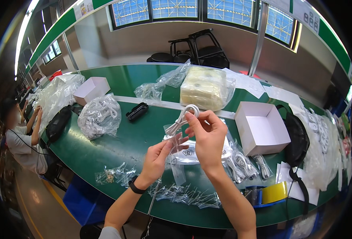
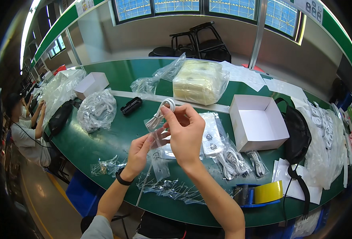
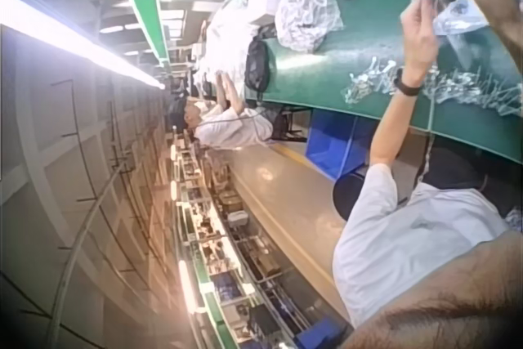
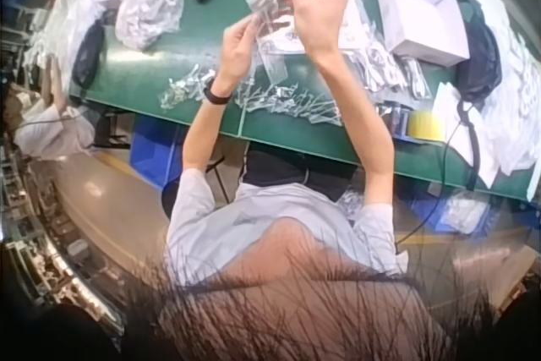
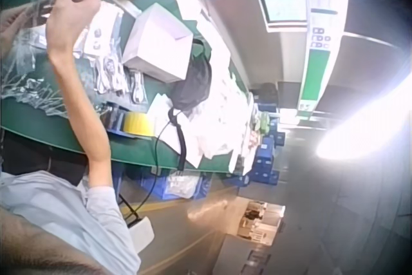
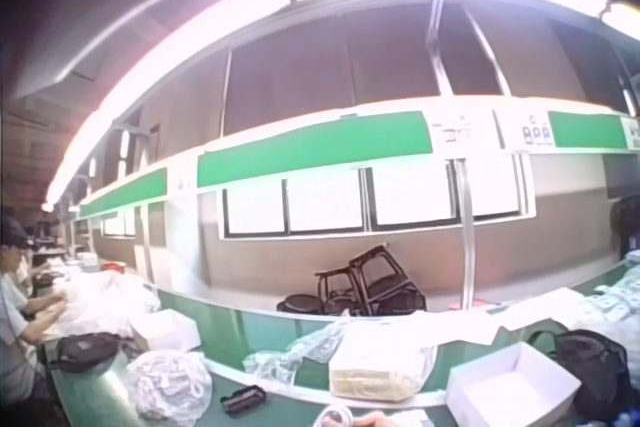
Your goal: Picking up white cables, inspecting them, and placing them into individual plastic bags at a workstation.
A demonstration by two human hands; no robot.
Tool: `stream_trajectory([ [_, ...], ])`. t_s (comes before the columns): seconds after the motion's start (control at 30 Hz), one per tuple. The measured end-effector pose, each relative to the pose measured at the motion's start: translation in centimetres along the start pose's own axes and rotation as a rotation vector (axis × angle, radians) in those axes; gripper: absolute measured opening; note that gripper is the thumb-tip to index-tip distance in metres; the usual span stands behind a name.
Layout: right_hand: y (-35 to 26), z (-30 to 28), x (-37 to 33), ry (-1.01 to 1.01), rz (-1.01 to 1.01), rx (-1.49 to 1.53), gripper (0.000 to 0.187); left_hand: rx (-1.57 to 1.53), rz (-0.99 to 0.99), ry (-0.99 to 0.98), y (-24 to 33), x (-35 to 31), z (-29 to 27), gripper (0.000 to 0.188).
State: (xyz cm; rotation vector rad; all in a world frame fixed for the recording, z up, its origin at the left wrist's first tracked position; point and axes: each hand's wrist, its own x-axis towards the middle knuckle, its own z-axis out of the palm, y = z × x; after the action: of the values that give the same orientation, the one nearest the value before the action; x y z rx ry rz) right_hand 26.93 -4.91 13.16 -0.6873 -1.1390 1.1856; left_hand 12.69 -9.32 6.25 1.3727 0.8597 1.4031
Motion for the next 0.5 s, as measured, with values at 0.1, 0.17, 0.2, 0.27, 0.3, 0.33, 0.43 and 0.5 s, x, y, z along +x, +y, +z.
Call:
stream_trajectory([
  [0.1,0.5,0.1,-0.1,-0.020,0.039,0.049,0.016,-0.071,-0.032,0.020,-0.1,-0.1,-0.1,0.043],
  [0.17,0.5,0.4,-0.2,-0.024,0.054,0.066,0.016,-0.167,-0.029,0.010,0.0,-0.1,-0.1,0.045],
  [0.2,0.4,0.5,-0.3,-0.025,0.050,0.056,0.017,-0.168,-0.030,0.008,0.0,-0.1,-0.1,0.045],
  [0.27,0.3,0.5,-0.4,-0.026,0.045,0.047,0.017,-0.165,-0.061,0.010,-0.2,-0.1,-0.2,0.047],
  [0.3,0.3,0.5,-0.3,-0.026,0.027,0.032,0.017,-0.164,-0.061,0.010,-0.1,-0.1,-0.3,0.047],
  [0.33,0.3,0.4,-0.3,-0.026,0.008,0.016,0.018,-0.162,-0.052,0.005,-0.1,-0.1,-0.3,0.046],
  [0.43,-0.7,0.0,-0.1,-0.020,-0.012,-0.067,0.018,-0.159,-0.037,-0.009,-0.1,0.1,-0.5,0.045],
  [0.5,-0.4,-0.4,0.3,-0.060,-0.023,-0.116,0.019,-0.153,-0.034,-0.011,-0.1,0.1,-0.6,0.045],
])
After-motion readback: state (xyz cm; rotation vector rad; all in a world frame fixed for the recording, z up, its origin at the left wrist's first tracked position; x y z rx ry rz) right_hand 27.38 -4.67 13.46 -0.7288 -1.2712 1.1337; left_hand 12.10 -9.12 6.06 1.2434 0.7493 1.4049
